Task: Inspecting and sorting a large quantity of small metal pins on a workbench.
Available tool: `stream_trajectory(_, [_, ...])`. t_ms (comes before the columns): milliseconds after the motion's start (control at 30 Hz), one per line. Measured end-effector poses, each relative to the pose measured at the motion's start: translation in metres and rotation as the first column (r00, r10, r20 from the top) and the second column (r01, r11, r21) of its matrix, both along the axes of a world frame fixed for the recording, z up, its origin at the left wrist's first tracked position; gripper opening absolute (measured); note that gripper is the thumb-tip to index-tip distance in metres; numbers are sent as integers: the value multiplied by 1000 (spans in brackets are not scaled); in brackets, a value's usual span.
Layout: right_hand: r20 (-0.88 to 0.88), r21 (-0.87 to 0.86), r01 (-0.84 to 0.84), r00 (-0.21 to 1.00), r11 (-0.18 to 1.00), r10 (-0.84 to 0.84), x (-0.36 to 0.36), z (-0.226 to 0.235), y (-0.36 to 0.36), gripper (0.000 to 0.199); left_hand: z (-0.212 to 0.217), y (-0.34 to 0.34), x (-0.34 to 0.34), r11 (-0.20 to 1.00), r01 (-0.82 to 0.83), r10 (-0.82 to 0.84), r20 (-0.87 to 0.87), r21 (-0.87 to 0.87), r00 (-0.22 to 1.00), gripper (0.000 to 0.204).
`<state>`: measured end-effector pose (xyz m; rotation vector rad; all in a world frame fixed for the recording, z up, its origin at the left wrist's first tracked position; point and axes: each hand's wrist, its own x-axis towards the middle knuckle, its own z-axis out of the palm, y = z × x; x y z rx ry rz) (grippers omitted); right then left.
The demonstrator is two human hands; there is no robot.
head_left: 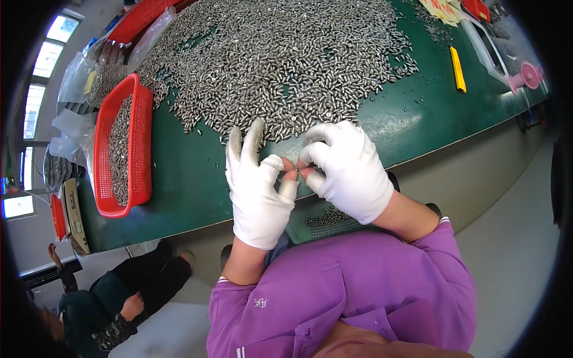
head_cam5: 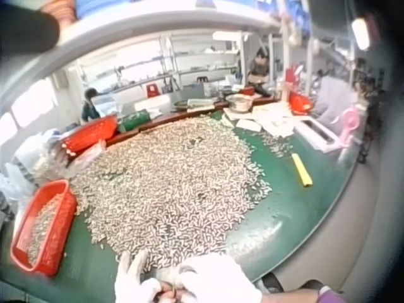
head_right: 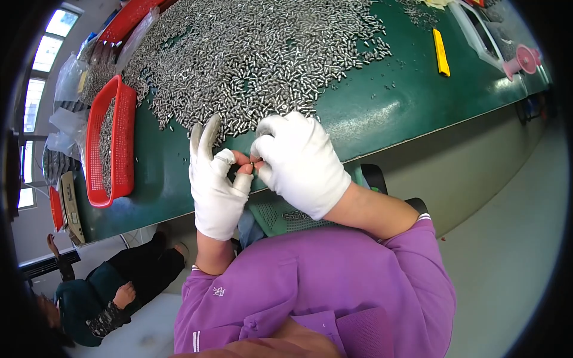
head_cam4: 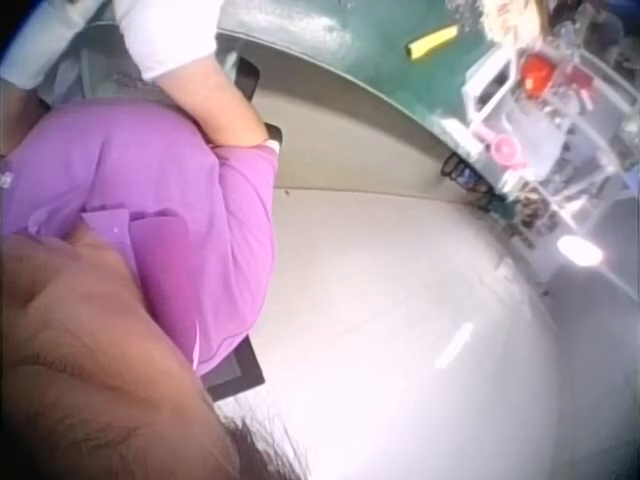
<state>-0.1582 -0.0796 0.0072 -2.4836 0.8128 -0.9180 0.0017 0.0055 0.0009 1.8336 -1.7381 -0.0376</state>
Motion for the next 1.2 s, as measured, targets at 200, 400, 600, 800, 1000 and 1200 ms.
stream_trajectory(200, [9, 58, -28, 1000, 998, 28, -2, -3, 2, 11, 4, 4, 2, 999, 39, -39, 2, 10, 999, 26])
stream_trajectory(400, [-13, 64, -33, 999, 997, 34, -5, -3, 3, 12, 4, 8, 5, 998, 53, -53, -3, 45, 999, 26])
stream_trajectory(600, [-26, 59, -72, 997, 996, 74, -6, -3, 1, 13, 5, 7, 3, 998, 42, -42, 2, 51, 999, 24])
stream_trajectory(800, [-11, 47, -145, 989, 988, 146, -14, -4, 1, 10, 8, 9, 5, 990, 128, -126, -29, 54, 992, 16])
stream_trajectory(1000, [-33, 30, -202, 979, 979, 203, -24, -1, -10, 16, 12, 18, 13, 971, 239, -237, -86, 6, 968, 22])
stream_trajectory(1200, [-186, -165, -57, 982, 985, 26, -17, -2, -5, 30, -4, 13, 16, 996, 27, -23, 55, -83, 998, 22])
